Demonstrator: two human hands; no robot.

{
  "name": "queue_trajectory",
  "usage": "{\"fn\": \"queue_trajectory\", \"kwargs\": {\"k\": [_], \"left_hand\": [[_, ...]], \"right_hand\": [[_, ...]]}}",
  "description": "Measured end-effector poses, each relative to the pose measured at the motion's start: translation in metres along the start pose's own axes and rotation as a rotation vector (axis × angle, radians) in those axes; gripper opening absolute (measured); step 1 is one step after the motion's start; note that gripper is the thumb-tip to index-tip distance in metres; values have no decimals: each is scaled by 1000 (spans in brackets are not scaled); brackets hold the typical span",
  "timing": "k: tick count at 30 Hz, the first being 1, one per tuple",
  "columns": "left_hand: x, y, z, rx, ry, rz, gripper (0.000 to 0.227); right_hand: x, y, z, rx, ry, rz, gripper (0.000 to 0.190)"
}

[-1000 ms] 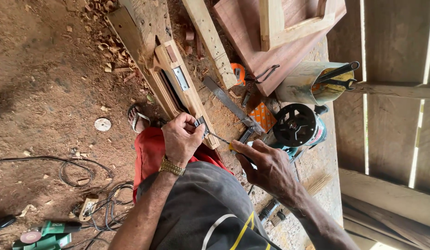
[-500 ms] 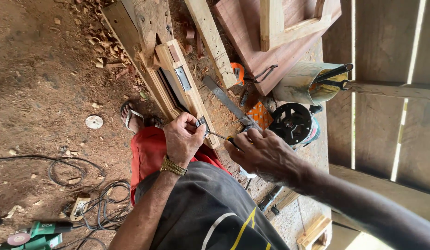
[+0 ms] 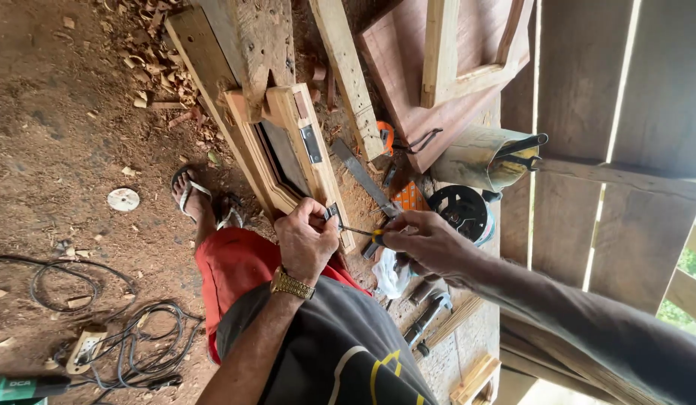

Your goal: The person attaches a metal hinge to a wooden frame using a screwdriver and hammer. They repeatedly position the hinge, drive screws into the wood, and tap the hinge with a hammer to secure it.

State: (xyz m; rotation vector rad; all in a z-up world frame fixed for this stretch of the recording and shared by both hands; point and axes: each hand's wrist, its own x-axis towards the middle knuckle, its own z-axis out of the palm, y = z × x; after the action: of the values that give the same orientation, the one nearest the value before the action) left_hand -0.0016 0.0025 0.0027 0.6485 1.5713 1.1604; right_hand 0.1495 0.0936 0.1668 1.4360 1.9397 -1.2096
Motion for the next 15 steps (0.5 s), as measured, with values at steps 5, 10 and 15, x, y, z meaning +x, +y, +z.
{"fn": "queue_trajectory", "kwargs": {"k": [5, 10, 15], "left_hand": [[-1, -10, 3, 88, -8, 28, 13], [2, -7, 1, 14, -39, 31, 13], [0, -3, 0, -35, -45, -3, 13]], "right_hand": [[-10, -32, -1, -401, -184, 23, 58], [-5, -52, -7, -1168, -178, -466, 53], [9, -41, -9, -1157, -205, -441, 33]]}}
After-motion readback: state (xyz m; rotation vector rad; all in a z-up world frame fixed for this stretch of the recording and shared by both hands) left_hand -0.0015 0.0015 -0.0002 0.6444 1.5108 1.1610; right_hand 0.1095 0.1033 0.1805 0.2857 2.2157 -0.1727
